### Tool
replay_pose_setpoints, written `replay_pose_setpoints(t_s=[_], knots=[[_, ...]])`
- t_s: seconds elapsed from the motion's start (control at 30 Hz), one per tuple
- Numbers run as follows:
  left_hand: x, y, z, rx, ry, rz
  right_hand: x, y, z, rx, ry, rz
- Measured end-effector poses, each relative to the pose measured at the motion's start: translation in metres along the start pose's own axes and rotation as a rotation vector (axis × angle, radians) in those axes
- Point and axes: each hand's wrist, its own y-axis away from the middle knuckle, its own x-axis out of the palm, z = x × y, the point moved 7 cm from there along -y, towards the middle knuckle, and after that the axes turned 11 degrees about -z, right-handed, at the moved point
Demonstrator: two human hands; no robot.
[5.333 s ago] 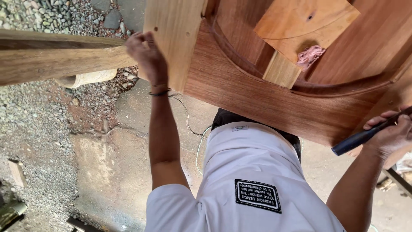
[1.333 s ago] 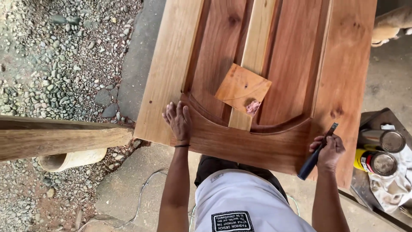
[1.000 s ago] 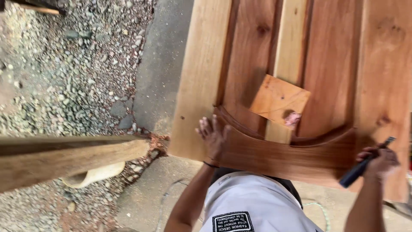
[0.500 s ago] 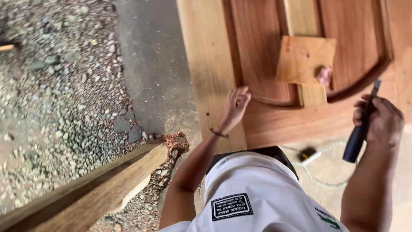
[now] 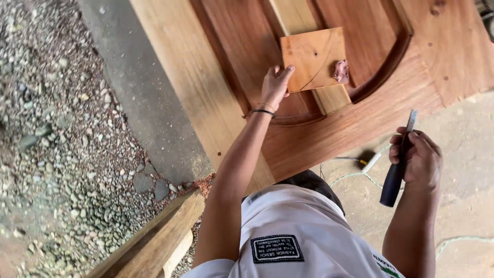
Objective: Applying wood filler to the joints of a wooden door using a small tool
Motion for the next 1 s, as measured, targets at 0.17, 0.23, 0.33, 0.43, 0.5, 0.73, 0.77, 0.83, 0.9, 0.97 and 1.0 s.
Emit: replay_pose_setpoints(t_s=[0.17, 0.23, 0.33, 0.43, 0.5, 0.73, 0.77, 0.83, 0.9, 0.97, 1.0], knots=[[0.022, -0.003, 0.015, -0.154, 0.175, 0.254, -0.021, 0.006, -0.007, 0.018, -0.038, -0.078], [0.018, 0.001, 0.007, -0.123, 0.352, 0.299, -0.019, 0.012, -0.015, 0.035, -0.05, -0.093], [-0.007, 0.008, 0.002, -0.122, 0.482, 0.349, -0.011, 0.024, -0.029, 0.026, -0.07, -0.128], [-0.057, 0.009, -0.007, -0.078, 0.725, 0.38, 0.009, 0.04, -0.057, 0.079, -0.138, -0.117], [-0.106, 0.02, -0.029, 0.036, 0.734, 0.413, 0.037, 0.058, -0.069, 0.073, -0.173, -0.084], [-0.301, 0.005, -0.005, 0.177, 0.742, 0.346, 0.151, 0.116, -0.125, 0.093, -0.233, 0.103], [-0.328, -0.002, 0.015, 0.172, 0.734, 0.34, 0.162, 0.123, -0.134, 0.104, -0.235, 0.102], [-0.386, -0.02, 0.058, 0.056, 0.84, 0.259, 0.196, 0.14, -0.15, 0.165, -0.278, 0.267], [-0.415, -0.002, 0.058, 0.022, 0.858, 0.215, 0.218, 0.163, -0.159, 0.226, -0.244, 0.357], [-0.444, 0.002, 0.071, -0.012, 0.879, 0.182, 0.235, 0.176, -0.167, 0.275, -0.21, 0.444], [-0.46, -0.003, 0.085, -0.012, 0.887, 0.165, 0.244, 0.182, -0.173, 0.308, -0.186, 0.537]])
